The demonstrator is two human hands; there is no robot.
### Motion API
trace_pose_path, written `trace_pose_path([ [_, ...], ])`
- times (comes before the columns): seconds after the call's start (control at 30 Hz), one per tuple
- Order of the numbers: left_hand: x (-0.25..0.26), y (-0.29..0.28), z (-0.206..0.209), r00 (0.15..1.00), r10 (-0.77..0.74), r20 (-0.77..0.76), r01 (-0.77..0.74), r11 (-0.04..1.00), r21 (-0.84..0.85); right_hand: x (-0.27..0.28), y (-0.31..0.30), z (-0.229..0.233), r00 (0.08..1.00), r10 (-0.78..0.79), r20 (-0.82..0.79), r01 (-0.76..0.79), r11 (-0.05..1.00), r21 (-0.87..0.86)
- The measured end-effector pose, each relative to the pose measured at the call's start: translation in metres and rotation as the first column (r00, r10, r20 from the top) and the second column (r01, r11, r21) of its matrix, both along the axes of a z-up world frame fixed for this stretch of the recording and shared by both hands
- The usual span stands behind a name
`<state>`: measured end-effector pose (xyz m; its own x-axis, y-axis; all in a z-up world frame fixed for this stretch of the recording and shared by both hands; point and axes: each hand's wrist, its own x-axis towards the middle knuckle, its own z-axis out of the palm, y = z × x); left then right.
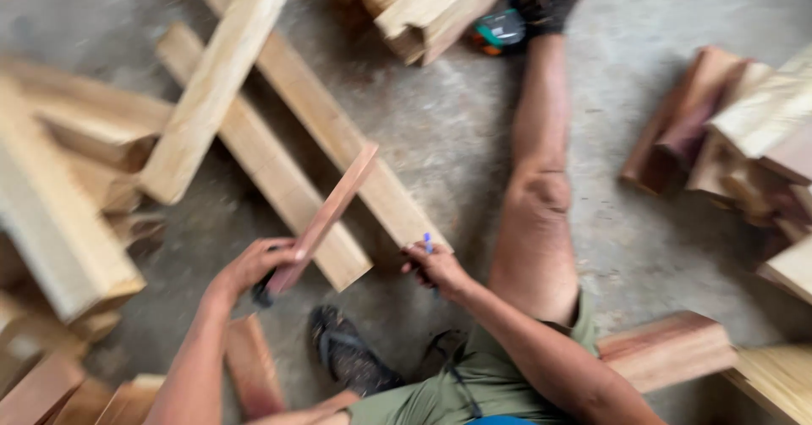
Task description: Measuring and marking pieces of lumber for furniture construction.
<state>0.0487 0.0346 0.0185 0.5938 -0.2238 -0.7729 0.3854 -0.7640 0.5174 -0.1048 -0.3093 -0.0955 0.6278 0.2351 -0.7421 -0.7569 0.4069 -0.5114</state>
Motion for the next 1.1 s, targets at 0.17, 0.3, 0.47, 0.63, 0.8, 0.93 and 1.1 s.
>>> trace_pose_path([
  [0.17,0.009,0.002,0.011,0.982,0.125,-0.140,-0.154,0.964,-0.219,0.005,-0.002,-0.002,0.997,-0.029,0.068,0.029,1.000,0.002],
  [0.3,0.010,-0.013,0.041,0.946,0.247,-0.211,-0.302,0.909,-0.289,0.001,-0.006,-0.001,0.996,-0.011,0.092,0.009,1.000,0.021],
  [0.47,0.010,-0.012,0.046,0.862,0.355,-0.361,-0.488,0.773,-0.405,0.004,-0.007,0.008,0.996,0.022,0.085,-0.022,1.000,0.001],
  [0.63,0.009,-0.010,0.045,0.864,0.374,-0.338,-0.490,0.781,-0.388,0.007,-0.007,0.010,0.997,0.029,0.068,-0.029,1.000,-0.004],
  [0.8,0.005,0.000,0.031,0.884,0.372,-0.284,-0.453,0.831,-0.323,0.006,-0.005,0.008,0.998,0.023,0.058,-0.023,1.000,-0.013],
  [0.93,0.002,0.000,0.025,0.929,0.293,-0.224,-0.344,0.908,-0.238,0.006,-0.006,0.002,0.998,0.015,0.062,-0.014,1.000,-0.007],
  [1.1,-0.011,-0.015,0.026,0.999,0.025,0.038,-0.020,0.993,-0.119,0.004,-0.006,0.011,0.999,0.006,0.054,-0.005,1.000,-0.007],
])
